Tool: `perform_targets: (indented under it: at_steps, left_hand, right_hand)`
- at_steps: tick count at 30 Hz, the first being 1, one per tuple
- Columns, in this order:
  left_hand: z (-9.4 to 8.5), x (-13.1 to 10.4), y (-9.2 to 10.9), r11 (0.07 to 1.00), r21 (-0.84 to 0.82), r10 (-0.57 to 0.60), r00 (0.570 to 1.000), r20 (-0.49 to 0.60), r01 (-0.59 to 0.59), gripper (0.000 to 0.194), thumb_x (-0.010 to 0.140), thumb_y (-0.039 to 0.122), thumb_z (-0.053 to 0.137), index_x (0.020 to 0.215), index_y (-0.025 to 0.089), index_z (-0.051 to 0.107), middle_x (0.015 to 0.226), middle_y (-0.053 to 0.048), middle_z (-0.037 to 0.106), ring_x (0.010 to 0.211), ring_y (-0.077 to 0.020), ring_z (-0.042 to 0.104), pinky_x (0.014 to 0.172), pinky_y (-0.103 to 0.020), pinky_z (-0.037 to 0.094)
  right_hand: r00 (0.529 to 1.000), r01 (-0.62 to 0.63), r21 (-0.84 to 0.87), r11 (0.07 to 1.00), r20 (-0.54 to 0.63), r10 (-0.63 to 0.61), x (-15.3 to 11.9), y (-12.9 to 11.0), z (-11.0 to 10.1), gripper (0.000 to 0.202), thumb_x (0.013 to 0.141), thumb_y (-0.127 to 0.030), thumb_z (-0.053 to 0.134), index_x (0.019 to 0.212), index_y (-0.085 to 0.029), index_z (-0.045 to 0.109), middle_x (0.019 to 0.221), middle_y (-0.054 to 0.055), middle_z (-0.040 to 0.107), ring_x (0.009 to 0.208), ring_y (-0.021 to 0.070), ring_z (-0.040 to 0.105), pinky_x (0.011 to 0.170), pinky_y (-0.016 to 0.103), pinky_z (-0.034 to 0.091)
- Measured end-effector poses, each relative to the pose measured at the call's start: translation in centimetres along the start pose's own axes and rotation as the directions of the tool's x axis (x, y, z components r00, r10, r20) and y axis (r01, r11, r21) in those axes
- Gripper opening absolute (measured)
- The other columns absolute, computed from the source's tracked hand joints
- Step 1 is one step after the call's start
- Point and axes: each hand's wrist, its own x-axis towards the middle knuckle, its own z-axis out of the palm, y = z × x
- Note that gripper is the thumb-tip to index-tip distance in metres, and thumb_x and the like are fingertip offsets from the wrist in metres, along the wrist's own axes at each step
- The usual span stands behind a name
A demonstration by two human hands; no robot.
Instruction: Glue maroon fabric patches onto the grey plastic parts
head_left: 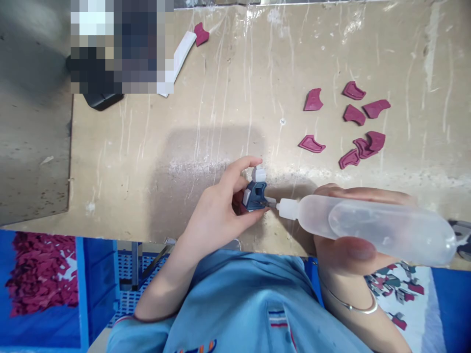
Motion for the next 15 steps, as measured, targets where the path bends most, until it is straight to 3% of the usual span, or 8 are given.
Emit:
perform_targets:
  at_steps: [5, 8, 11, 15]
  left_hand:
    - [0.0, 0.0, -0.1, 0.999, 0.041, -0.012, 1.000, -0.019, 0.013, 0.070, 0.076, 0.005, 0.073, 0.136, 0.037, 0.056, 0.080, 0.008, 0.065, 0.064, -0.0153, 0.057, 0.067, -0.031, 0.051]
    - [0.0, -0.1, -0.1, 0.998, 0.057, -0.012, 1.000, -0.019, 0.013, 0.070, 0.079, 0.009, 0.076, 0.139, 0.038, 0.055, 0.083, 0.007, 0.068, 0.064, -0.0158, 0.057, 0.065, -0.031, 0.052]
    - [0.0, -0.2, -0.2, 0.999, 0.045, -0.017, 1.000, -0.009, 0.018, 0.070, 0.081, 0.013, 0.078, 0.141, 0.039, 0.054, 0.081, 0.007, 0.067, 0.066, -0.0166, 0.059, 0.064, -0.031, 0.052]
    - [0.1, -0.2, -0.3, 0.999, 0.039, -0.007, 1.000, -0.020, 0.008, 0.064, 0.085, 0.020, 0.082, 0.139, 0.038, 0.055, 0.078, 0.007, 0.065, 0.066, -0.0158, 0.058, 0.063, -0.029, 0.050]
  right_hand:
    - [0.989, -0.143, 0.145, 0.979, 0.068, 0.134, 0.2, -0.8, 0.5, 0.041, 0.079, -0.070, 0.081, 0.087, -0.030, 0.074, 0.070, -0.003, 0.060, 0.058, 0.0187, 0.062, 0.058, 0.040, 0.053]
    - [0.995, -0.072, 0.145, 0.987, 0.078, 0.061, 0.7, -1.3, 0.9, 0.042, 0.081, -0.067, 0.079, 0.078, -0.028, 0.066, 0.062, -0.005, 0.051, 0.049, 0.0163, 0.054, 0.045, 0.035, 0.046]
    - [0.999, -0.023, 0.106, 0.994, 0.043, 0.018, 1.2, -1.5, 1.0, 0.047, 0.084, -0.061, 0.077, 0.064, -0.026, 0.053, 0.054, -0.006, 0.037, 0.047, 0.0161, 0.054, 0.043, 0.032, 0.046]
    - [0.999, 0.037, 0.090, 0.995, -0.026, -0.035, 1.5, -1.1, 0.8, 0.041, 0.083, -0.061, 0.080, 0.076, -0.024, 0.063, 0.061, -0.005, 0.052, 0.050, 0.0145, 0.057, 0.044, 0.030, 0.049]
